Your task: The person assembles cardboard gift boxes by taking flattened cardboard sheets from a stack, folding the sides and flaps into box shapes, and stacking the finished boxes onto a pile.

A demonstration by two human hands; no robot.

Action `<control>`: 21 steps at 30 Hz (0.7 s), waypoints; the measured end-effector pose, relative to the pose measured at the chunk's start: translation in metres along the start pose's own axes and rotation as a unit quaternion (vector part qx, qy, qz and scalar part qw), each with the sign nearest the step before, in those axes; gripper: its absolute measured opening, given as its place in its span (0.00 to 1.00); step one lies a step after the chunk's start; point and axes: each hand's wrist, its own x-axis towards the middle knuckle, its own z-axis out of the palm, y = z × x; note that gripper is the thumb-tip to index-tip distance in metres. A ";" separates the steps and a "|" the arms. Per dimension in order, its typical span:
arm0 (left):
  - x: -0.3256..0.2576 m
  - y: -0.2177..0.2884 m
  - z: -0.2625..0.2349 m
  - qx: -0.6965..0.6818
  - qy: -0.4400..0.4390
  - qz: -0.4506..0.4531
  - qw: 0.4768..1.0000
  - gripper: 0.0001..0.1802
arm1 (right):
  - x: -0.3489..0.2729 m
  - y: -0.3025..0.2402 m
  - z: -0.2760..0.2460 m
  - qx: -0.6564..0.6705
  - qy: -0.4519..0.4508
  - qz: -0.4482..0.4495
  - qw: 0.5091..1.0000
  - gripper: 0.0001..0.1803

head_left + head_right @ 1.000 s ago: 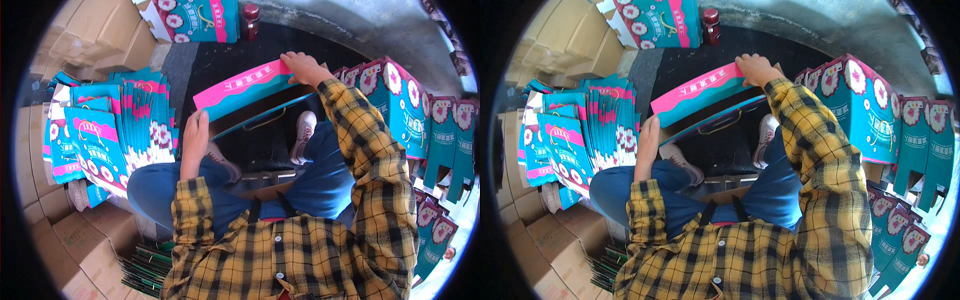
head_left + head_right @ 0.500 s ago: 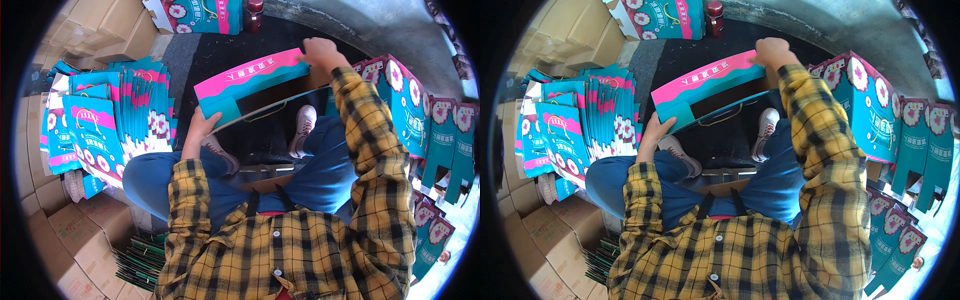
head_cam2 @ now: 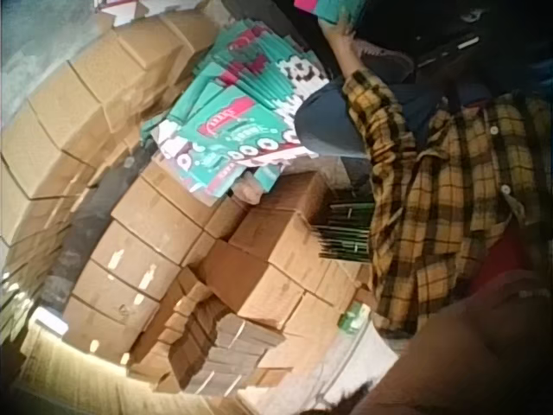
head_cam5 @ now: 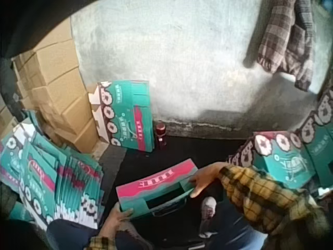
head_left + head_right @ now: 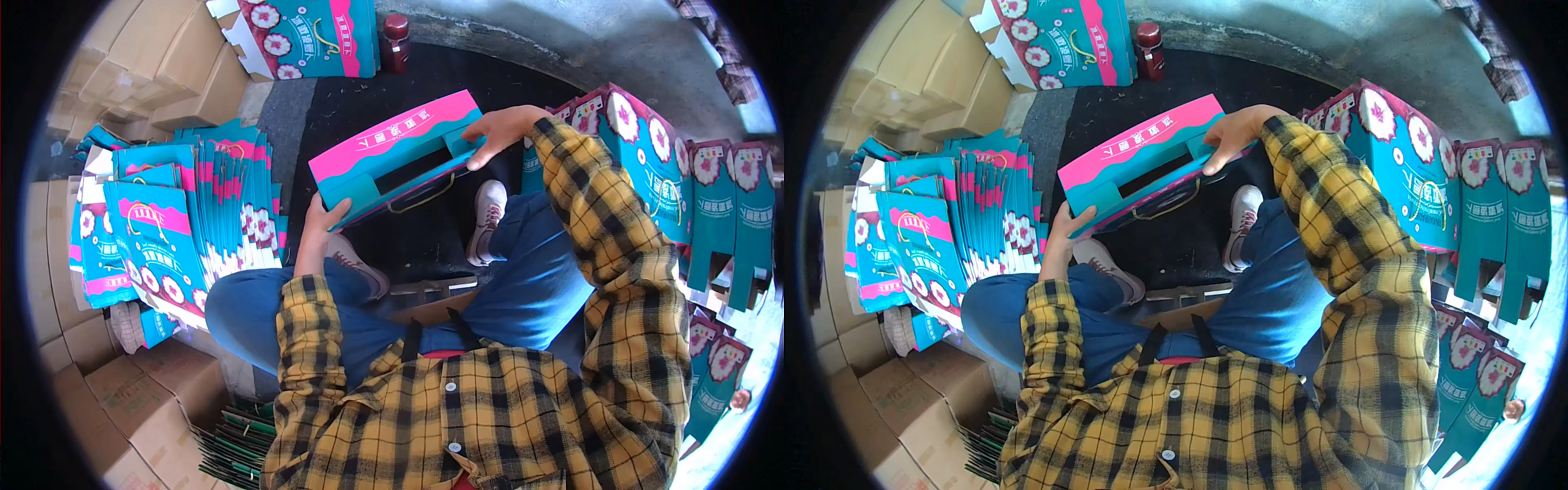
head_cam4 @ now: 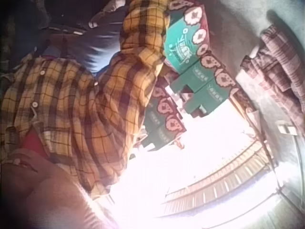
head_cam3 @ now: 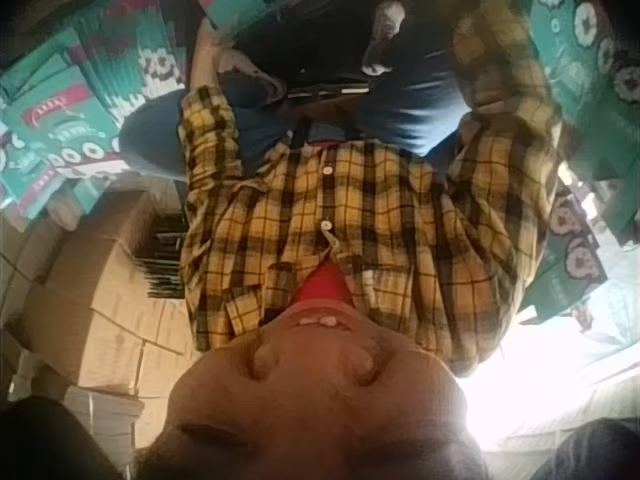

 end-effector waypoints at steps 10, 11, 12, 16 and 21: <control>-0.018 0.042 0.044 -0.183 0.074 -0.252 0.947 0.56 | 0.035 0.059 0.012 0.191 0.254 0.163 0.934 0.53; -0.015 0.042 0.049 -0.130 0.043 -0.262 0.955 0.56 | 0.042 0.060 0.015 0.175 0.237 0.160 0.942 0.51; -0.012 0.041 0.054 -0.077 0.013 -0.269 0.960 0.56 | 0.040 0.068 0.015 0.172 0.241 0.164 0.941 0.51; -0.014 0.045 0.044 -0.096 0.005 -0.269 0.958 0.54 | 0.037 0.058 0.005 0.236 0.204 0.109 0.944 0.45; -0.012 0.057 0.046 -0.131 0.021 -0.171 0.976 0.46 | -0.021 0.016 -0.021 0.051 0.486 0.099 0.867 0.43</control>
